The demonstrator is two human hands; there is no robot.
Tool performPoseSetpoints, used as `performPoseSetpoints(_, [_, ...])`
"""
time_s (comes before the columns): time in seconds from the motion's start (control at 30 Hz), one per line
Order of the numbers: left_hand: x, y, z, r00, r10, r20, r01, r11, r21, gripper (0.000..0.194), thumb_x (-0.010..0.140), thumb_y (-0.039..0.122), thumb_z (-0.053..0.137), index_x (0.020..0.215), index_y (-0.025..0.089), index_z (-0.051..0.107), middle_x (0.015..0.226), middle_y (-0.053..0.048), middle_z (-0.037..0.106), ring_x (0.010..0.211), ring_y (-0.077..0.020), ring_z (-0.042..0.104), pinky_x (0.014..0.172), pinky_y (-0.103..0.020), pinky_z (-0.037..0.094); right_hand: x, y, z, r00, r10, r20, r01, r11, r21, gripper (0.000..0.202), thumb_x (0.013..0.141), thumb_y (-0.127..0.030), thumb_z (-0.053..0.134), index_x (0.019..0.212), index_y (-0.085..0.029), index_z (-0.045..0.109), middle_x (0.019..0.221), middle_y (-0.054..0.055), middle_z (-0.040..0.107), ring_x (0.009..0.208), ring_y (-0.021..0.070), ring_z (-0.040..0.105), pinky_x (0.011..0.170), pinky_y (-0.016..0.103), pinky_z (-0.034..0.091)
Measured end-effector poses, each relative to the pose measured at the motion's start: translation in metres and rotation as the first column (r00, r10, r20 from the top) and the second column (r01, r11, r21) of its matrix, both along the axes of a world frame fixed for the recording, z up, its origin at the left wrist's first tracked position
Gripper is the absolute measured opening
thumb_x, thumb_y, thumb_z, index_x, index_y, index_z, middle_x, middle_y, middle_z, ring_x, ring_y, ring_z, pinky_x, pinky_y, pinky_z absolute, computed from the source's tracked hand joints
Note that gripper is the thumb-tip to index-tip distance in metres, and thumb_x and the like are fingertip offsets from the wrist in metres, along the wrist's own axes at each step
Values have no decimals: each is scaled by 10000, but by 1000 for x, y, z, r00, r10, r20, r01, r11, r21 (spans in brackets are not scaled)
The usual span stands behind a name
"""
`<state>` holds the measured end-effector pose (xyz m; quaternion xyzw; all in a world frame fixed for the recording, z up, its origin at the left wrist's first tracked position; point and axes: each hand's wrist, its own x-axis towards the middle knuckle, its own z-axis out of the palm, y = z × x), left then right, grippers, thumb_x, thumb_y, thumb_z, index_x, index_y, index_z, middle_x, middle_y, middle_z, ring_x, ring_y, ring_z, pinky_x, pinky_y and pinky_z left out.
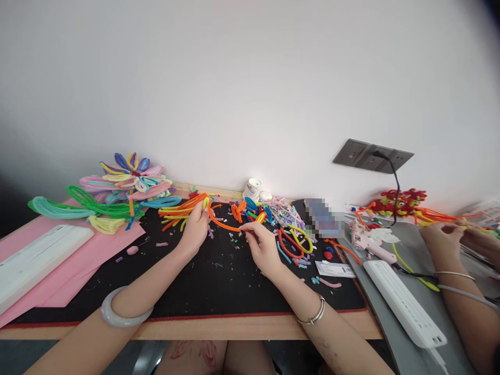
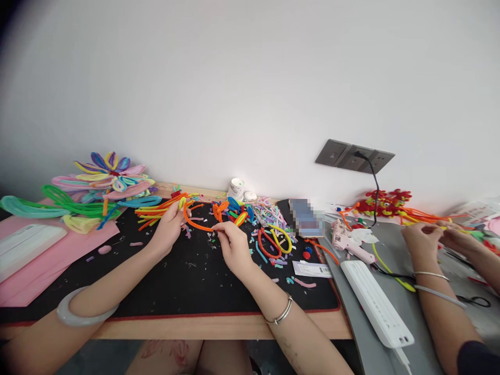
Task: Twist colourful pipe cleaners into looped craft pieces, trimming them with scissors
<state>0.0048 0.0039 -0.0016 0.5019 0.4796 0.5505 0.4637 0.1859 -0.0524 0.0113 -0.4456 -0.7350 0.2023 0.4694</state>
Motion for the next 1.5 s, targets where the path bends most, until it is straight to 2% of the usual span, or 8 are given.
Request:
performPoseSetpoints(0.13, [1, 1, -2, 1000, -14, -10, 14, 1000, -16, 230, 810, 301, 469, 1020, 232, 531, 646, 40, 450, 440, -76, 317, 425, -183, 271, 1, 0, -1, 1000, -11, -12, 11, 1000, -4, 216, 846, -175, 398, 940, -201, 590, 865, 58, 606, 776, 172, 565, 711, 295, 451])
performPoseSetpoints(0.3, [2, 4, -3, 997, -43, 70, 45, 999, -30, 215, 732, 197, 467, 930, 215, 548, 605, 50, 402, 423, -64, 287, 393, -170, 232, 1, 0, 0, 999, -26, -29, 27, 999, 20, 219, 847, -165, 384, 931, -204, 582, 866, 58, 599, 772, 171, 562, 696, 288, 445])
performPoseSetpoints(0.4, [1, 5, -1, 990, -52, 132, 60, 997, -53, 266, 693, 186, 442, 935, 216, 550, 670, 37, 456, 422, -56, 289, 388, -171, 245, 1, -1, 1, 999, -26, -31, 28, 999, 35, 212, 841, -146, 387, 926, -205, 572, 879, 59, 601, 776, 171, 561, 682, 280, 439])
performPoseSetpoints(0.57, [3, 4, 3, 970, -77, 232, 106, 988, -113, 347, 717, 260, 419, 1041, 198, 527, 681, 26, 481, 390, -46, 249, 361, -163, 227, 2, 0, 1, 999, -23, -37, 24, 999, 40, 206, 840, -129, 387, 926, -201, 560, 896, 61, 598, 797, 173, 558, 684, 282, 434])
performPoseSetpoints(0.7, [5, 4, 3, 978, -91, 188, 114, 987, -116, 356, 775, 351, 420, 1074, 197, 536, 681, 26, 476, 389, -39, 235, 357, -148, 228, 3, 0, 1, 999, -23, -33, 24, 999, 29, 215, 835, -126, 384, 932, -206, 559, 898, 62, 594, 808, 179, 557, 691, 290, 434])
performPoseSetpoints(0.87, [3, 4, -1, 982, -113, 152, 129, 987, -100, 345, 796, 361, 453, 1091, 206, 543, 703, 19, 493, 398, -34, 254, 357, -138, 227, 2, -1, 2, 998, -37, -60, 39, 999, 33, 214, 829, -123, 387, 932, -208, 554, 904, 65, 589, 813, 181, 557, 701, 298, 437])
performPoseSetpoints(1.17, [4, 3, 2, 944, -73, 322, 137, 974, -183, 426, 824, 511, 422, 1029, 168, 569, 655, 7, 511, 367, -23, 242, 341, -147, 199, 2, -1, 1, 998, -3, -69, 7, 998, 66, 203, 828, -107, 397, 931, -204, 543, 898, 58, 580, 804, 173, 551, 685, 292, 435])
performPoseSetpoints(1.5, [3, 4, 1, 962, -97, 254, 133, 983, -130, 481, 824, 540, 377, 1065, 153, 531, 594, 40, 459, 374, -41, 244, 349, -149, 297, 2, -3, 2, 997, -21, -75, 26, 997, 76, 197, 831, -108, 400, 923, -205, 545, 878, 52, 573, 790, 168, 549, 669, 285, 433])
